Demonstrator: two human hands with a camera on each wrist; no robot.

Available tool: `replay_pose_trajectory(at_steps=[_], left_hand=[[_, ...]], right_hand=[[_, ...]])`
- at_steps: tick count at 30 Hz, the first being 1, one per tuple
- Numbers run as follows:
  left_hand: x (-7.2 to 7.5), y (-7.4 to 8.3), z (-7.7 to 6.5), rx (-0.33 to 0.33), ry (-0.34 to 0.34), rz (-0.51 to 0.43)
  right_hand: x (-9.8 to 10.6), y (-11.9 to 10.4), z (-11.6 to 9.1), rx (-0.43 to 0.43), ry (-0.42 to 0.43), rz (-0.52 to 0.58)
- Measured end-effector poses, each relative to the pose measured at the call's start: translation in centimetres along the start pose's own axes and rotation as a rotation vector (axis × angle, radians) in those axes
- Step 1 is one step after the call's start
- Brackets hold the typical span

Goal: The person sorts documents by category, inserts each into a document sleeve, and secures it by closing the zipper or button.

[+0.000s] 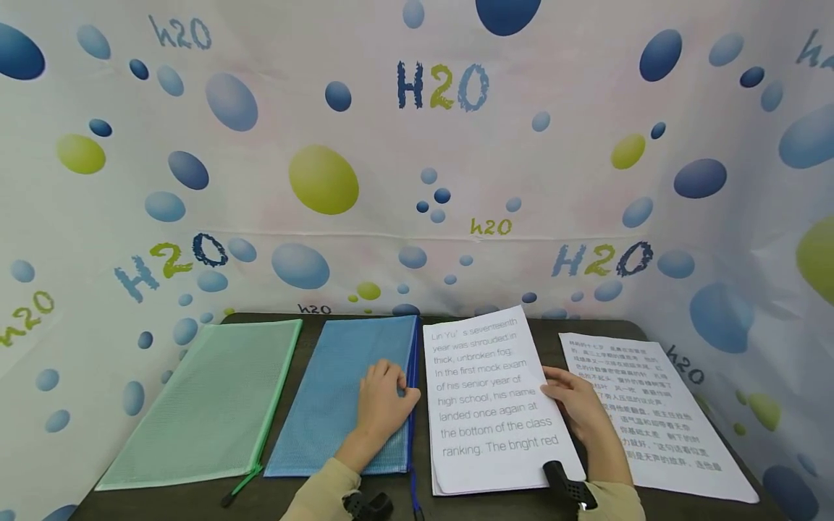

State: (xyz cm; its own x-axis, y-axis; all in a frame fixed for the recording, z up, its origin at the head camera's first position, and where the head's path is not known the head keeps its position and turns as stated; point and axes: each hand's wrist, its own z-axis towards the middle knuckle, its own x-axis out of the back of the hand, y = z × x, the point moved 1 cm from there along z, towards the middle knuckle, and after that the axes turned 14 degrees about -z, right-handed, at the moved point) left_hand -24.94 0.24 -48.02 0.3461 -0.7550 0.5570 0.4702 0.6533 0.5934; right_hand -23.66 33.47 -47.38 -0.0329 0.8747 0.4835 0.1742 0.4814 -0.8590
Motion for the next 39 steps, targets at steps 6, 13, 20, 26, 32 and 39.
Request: replay_pose_trajectory(at_steps=[6,13,20,26,32,39], left_hand=[[0.0,0.1,0.1,0.007,-0.004,-0.08],[0.0,0.2,0.0,-0.019,0.01,-0.131],[0.0,0.3,0.1,-0.014,-0.009,-0.126],[0.0,0.3,0.1,0.004,-0.022,-0.117],[0.1,0.4,0.0,0.03,-0.04,-0.125],[0.1,0.4,0.0,0.017,-0.051,-0.11]], right_hand=[[-0.5,-0.1,0.0,-0.016,-0.004,0.001],[-0.7,-0.2,0.1,-0.022,0.0,0.006],[-1.0,-0.5,0.3,-0.022,-0.009,0.061],[-1.1,-0.9,0.4,-0.015,-0.026,0.147],[-1.3,-0.9,0.5,-0.027,-0.058,0.296],[-1.4,-0.6,0.8,-0.057,-0.074,0.367]])
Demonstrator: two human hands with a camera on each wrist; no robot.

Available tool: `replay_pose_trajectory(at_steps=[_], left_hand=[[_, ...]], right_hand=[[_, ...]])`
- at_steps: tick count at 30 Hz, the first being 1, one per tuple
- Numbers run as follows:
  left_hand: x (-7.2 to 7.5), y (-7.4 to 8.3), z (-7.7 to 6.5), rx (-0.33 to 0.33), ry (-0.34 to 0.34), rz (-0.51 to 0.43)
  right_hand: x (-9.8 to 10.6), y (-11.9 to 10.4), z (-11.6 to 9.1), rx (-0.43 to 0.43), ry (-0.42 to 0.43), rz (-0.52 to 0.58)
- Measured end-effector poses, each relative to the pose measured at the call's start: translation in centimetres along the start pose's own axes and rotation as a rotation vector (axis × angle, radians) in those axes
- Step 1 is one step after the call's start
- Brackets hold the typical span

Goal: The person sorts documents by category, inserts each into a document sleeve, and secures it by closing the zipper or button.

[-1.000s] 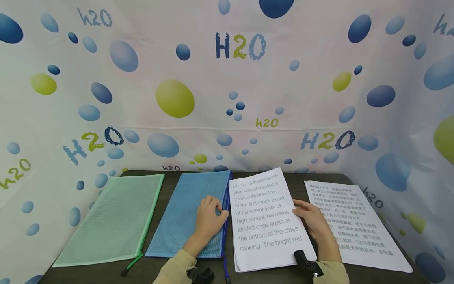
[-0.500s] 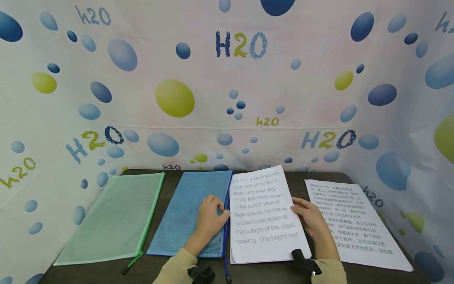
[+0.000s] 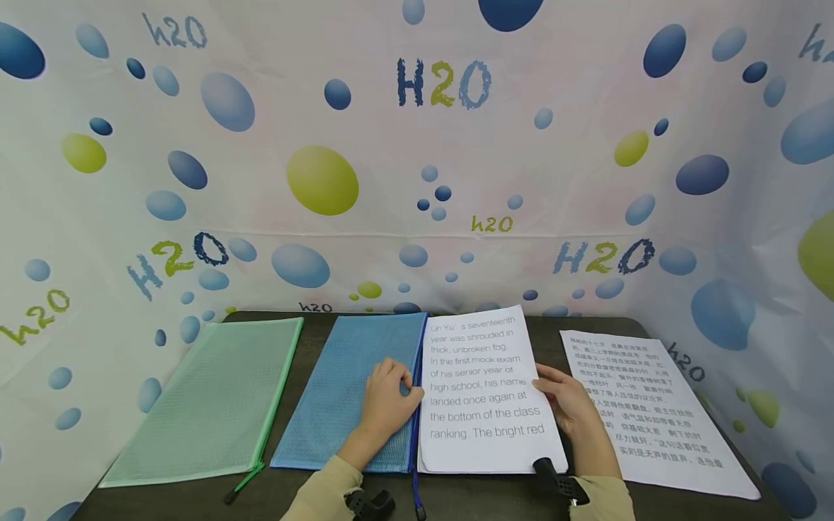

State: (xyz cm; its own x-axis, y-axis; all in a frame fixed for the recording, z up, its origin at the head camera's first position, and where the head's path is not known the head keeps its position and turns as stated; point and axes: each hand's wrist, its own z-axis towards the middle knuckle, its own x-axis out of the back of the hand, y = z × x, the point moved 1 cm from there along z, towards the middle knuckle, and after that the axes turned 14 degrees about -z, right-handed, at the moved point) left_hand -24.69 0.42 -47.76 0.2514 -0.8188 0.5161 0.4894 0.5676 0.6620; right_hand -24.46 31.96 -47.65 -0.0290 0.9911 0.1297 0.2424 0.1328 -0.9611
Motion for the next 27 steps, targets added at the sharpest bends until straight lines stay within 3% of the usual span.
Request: replay_pose_trajectory(at_steps=[17,27], left_hand=[[-0.03,-0.1,0.05,0.011,-0.048,0.01],[0.04,-0.03,0.13,0.017,-0.044,-0.004]], right_hand=[[-0.2,0.22,0.03,-0.007,-0.073,0.144],[-0.84,0.13,0.22,0.0,-0.031,0.167]])
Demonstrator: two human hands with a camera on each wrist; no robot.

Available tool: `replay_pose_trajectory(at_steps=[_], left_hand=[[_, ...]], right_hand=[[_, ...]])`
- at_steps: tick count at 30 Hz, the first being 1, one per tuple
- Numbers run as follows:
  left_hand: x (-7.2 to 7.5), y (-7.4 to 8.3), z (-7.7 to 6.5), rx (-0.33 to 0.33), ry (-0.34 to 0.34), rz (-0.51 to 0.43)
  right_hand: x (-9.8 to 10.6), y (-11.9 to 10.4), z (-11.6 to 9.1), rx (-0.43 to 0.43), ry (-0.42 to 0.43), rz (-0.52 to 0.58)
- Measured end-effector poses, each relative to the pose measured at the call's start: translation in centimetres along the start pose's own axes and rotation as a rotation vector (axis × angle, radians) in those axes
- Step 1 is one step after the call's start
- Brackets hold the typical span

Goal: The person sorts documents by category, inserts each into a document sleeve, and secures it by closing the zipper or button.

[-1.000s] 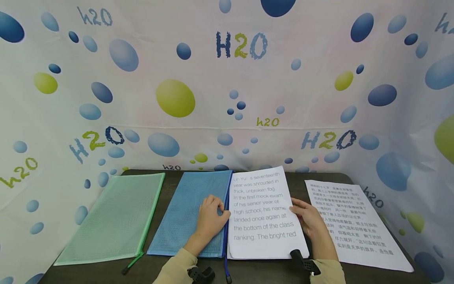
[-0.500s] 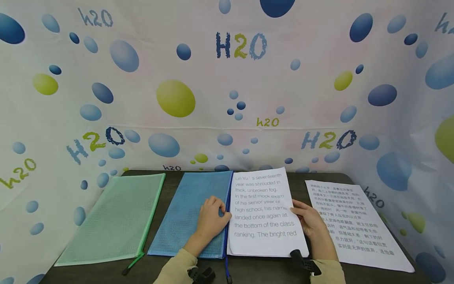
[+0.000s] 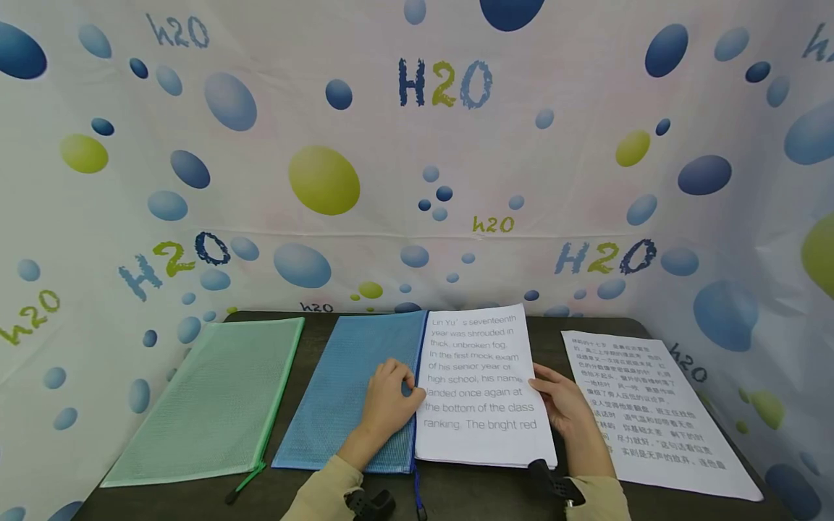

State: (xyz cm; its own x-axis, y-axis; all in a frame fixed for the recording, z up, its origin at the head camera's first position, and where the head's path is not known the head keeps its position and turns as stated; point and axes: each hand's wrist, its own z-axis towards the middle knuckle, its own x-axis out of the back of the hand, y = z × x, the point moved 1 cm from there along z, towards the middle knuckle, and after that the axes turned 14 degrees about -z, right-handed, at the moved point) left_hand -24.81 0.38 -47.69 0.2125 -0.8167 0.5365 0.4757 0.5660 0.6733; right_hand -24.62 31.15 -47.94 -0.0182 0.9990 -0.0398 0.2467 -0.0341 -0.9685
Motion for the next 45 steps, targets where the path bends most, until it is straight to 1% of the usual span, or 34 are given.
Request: replay_pose_trajectory(at_steps=[7,11,19,28,33,38,45], left_hand=[[0.1,0.1,0.3,0.008,0.012,-0.038],[0.2,0.1,0.3,0.004,0.019,-0.054],[0.1,0.0,0.2,0.012,0.013,-0.042],[0.0,0.1,0.0,0.007,0.012,0.014],[0.0,0.2,0.0,0.003,0.001,0.019],[0.0,0.3,0.0,-0.05,0.012,0.02],[-0.2,0.3,-0.1,-0.144,0.026,0.085]], right_hand=[[-0.3,-0.2,0.2,0.017,0.032,-0.075],[-0.4,-0.4,0.2,0.024,0.036,-0.056],[-1.0,-0.9,0.1,0.046,0.023,-0.02],[-1.6,-1.0,0.0,0.07,0.018,-0.073],[-2.1,-1.1,-0.1,0.08,0.013,-0.064],[-2.7,-1.1,-0.1,0.072,0.011,-0.06],[-3.7,-0.8,-0.1,0.073,-0.025,-0.098]])
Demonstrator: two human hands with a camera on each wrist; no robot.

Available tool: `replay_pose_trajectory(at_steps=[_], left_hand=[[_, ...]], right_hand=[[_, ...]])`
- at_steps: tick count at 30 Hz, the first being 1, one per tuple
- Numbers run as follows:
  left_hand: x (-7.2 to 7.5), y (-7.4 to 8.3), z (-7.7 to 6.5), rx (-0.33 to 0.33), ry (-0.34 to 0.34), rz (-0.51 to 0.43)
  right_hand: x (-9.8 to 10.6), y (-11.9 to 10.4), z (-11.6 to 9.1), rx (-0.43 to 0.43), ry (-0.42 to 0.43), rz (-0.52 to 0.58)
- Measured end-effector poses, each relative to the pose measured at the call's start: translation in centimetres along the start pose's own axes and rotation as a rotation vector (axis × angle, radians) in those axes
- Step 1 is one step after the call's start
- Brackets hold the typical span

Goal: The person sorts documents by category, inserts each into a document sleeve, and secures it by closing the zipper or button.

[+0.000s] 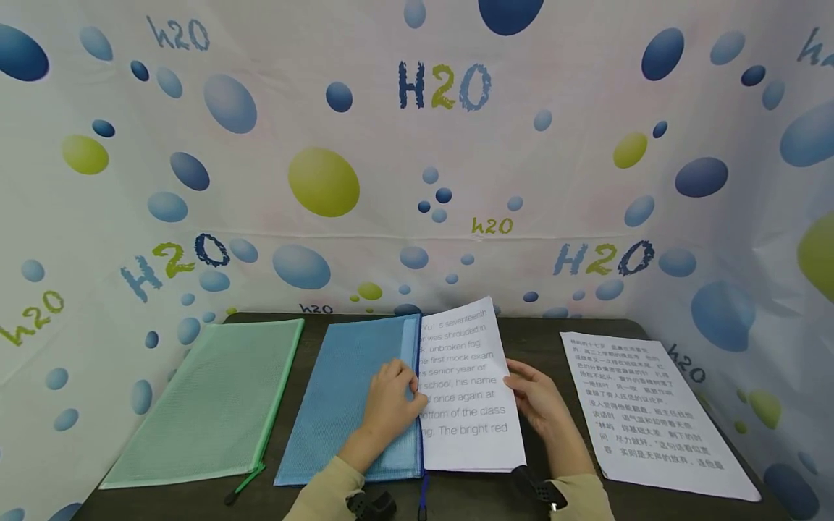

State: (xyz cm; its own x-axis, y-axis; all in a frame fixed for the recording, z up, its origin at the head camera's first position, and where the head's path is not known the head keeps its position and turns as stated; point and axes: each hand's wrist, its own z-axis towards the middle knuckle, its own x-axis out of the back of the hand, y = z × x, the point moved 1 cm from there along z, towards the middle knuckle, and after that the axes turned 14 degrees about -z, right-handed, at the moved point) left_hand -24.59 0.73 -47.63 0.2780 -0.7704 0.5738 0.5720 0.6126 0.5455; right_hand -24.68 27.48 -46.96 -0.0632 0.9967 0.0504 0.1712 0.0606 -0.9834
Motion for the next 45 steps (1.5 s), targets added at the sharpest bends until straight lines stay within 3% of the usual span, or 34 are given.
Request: replay_pose_trajectory(at_steps=[6,15,27,45], left_hand=[[-0.1,0.1,-0.2,-0.07,0.017,0.013],[0.1,0.2,-0.1,-0.05,0.033,-0.016],[0.4,0.4,0.1,-0.086,0.078,-0.038],[-0.1,0.1,-0.1,-0.123,0.123,-0.076]], right_hand=[[-1.4,0.1,0.2,-0.002,-0.016,-0.006],[-4.2,0.4,0.7,-0.019,0.025,-0.011],[-7.3,0.7,0.8,-0.018,0.074,0.036],[-8.7,1.1,1.5,-0.033,0.035,0.066]])
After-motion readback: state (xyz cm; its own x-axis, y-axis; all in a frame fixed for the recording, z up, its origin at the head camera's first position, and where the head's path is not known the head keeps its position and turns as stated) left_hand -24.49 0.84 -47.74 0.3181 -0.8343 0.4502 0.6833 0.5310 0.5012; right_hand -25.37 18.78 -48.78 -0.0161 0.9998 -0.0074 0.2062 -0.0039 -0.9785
